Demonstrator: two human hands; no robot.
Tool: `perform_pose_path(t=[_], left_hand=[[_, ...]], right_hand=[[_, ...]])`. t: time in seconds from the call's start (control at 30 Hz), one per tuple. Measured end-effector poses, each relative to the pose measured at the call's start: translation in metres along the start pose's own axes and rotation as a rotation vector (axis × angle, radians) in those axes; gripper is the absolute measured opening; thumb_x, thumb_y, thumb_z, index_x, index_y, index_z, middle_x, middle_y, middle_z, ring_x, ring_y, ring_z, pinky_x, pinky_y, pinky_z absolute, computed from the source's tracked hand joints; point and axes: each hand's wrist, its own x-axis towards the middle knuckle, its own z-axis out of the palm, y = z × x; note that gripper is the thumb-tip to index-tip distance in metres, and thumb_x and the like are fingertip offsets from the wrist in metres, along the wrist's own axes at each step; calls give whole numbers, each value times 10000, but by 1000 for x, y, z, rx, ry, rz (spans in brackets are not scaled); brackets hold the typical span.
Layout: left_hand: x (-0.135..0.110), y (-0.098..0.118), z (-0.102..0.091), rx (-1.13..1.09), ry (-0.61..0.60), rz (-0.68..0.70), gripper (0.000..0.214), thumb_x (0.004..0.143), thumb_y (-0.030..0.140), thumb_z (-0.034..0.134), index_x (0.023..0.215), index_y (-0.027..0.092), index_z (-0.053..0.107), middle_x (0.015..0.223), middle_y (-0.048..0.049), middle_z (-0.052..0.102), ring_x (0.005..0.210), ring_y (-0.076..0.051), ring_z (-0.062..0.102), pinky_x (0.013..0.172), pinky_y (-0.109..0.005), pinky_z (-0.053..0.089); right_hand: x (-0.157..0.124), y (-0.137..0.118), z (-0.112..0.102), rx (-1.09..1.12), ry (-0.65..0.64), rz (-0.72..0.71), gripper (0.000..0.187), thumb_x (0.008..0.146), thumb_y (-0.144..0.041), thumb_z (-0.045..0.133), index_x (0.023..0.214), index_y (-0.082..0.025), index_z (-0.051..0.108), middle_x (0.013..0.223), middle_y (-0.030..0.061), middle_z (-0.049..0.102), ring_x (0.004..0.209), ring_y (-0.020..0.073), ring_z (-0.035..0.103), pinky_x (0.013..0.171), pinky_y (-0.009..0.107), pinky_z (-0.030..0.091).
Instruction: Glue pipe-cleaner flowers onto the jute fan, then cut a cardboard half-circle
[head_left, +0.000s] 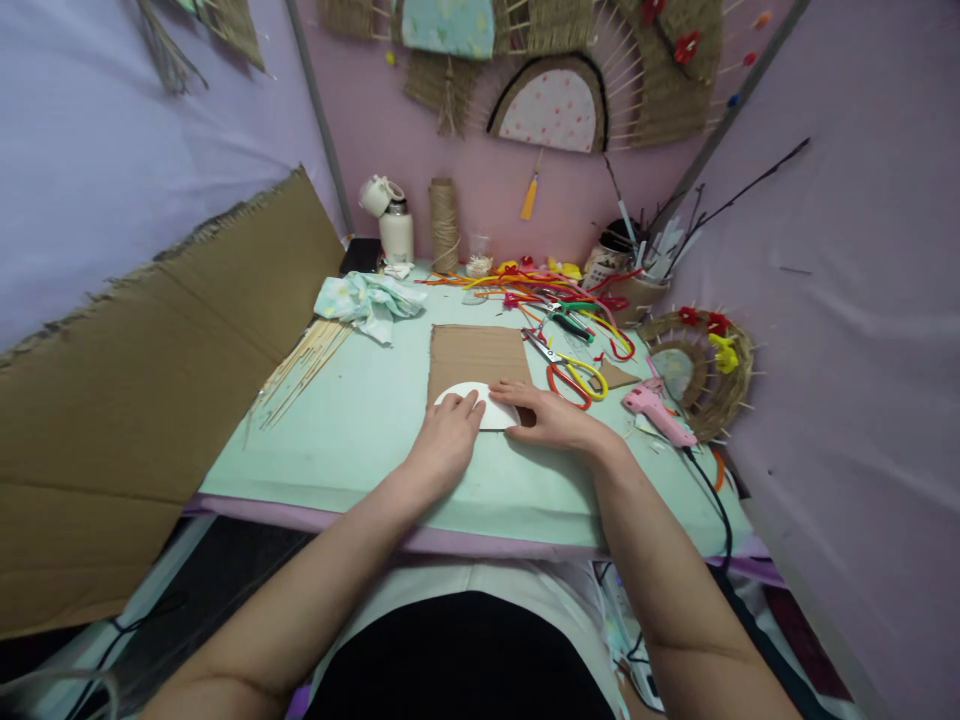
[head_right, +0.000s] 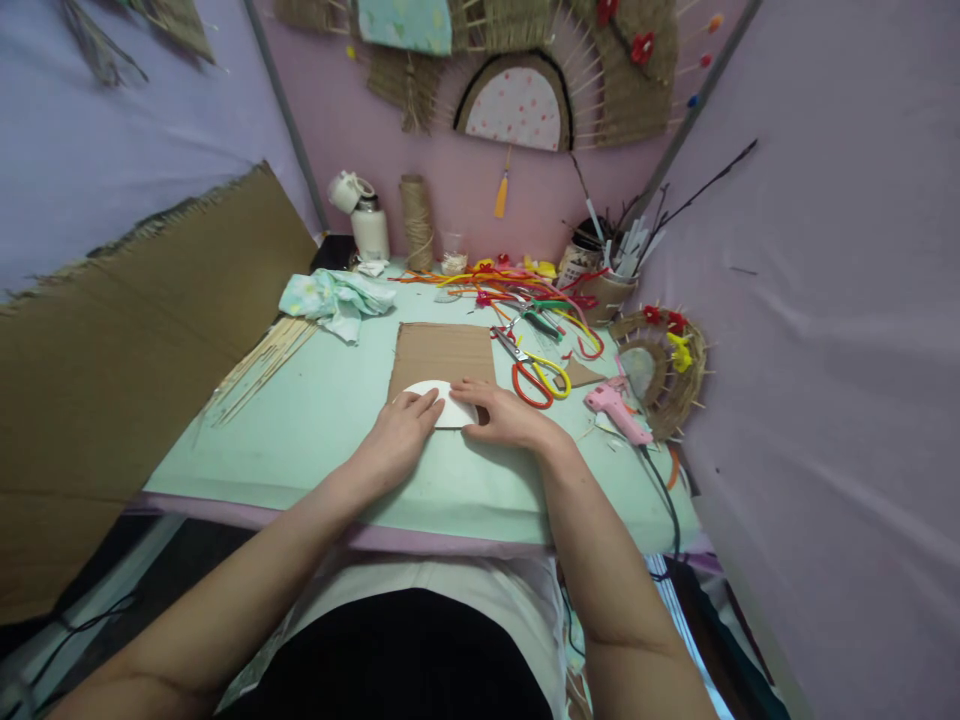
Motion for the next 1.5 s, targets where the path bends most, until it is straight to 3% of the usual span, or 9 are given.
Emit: perform_pose_path(t=[0.13,0.3,0.47,0.83,1.5], left_hand=[[1,30,7,56,-19,-161,477,934,144,326,1381,3,420,1479,-221,370,1310,-311,395,1066,-446,334],[2,49,8,75,-35,-255,540,943,271,390,1419,15,379,1510,-220,311,1395,-343,285,1127,-480,253],[2,49,5,58,-75,-274,588,945,324,410,1433,3,348,1523,-224,274,1410,-344,253,1142,-475,233],[1,48,15,-14,27,-275,555,930,302,429,1420,44,391,1503,-232,316,1401,-351,276,1127,-511,243],[-1,46,17,-10,21,-248,583,945,316,399,1426,-11,350,1509,-239,301,1423,-327,230,1152,-461,211]], right_hand=[[0,0,1,12,8,-8,594,753,-198,622,1342,-204,541,1417,91,492,1366,260,382,1130,454,326],[2,3,5,20,12,-22,608,750,-200,632,1350,-218,532,1418,91,491,1366,267,381,1127,479,325],[3,2,6,39,9,-8,600,751,-202,635,1343,-229,540,1414,84,497,1366,267,380,1126,475,328],[2,0,5,76,14,13,602,740,-201,656,1331,-245,553,1418,80,494,1369,272,374,1129,491,316],[2,-1,5,84,19,32,585,756,-228,655,1331,-230,551,1408,88,505,1364,269,384,1131,488,311]])
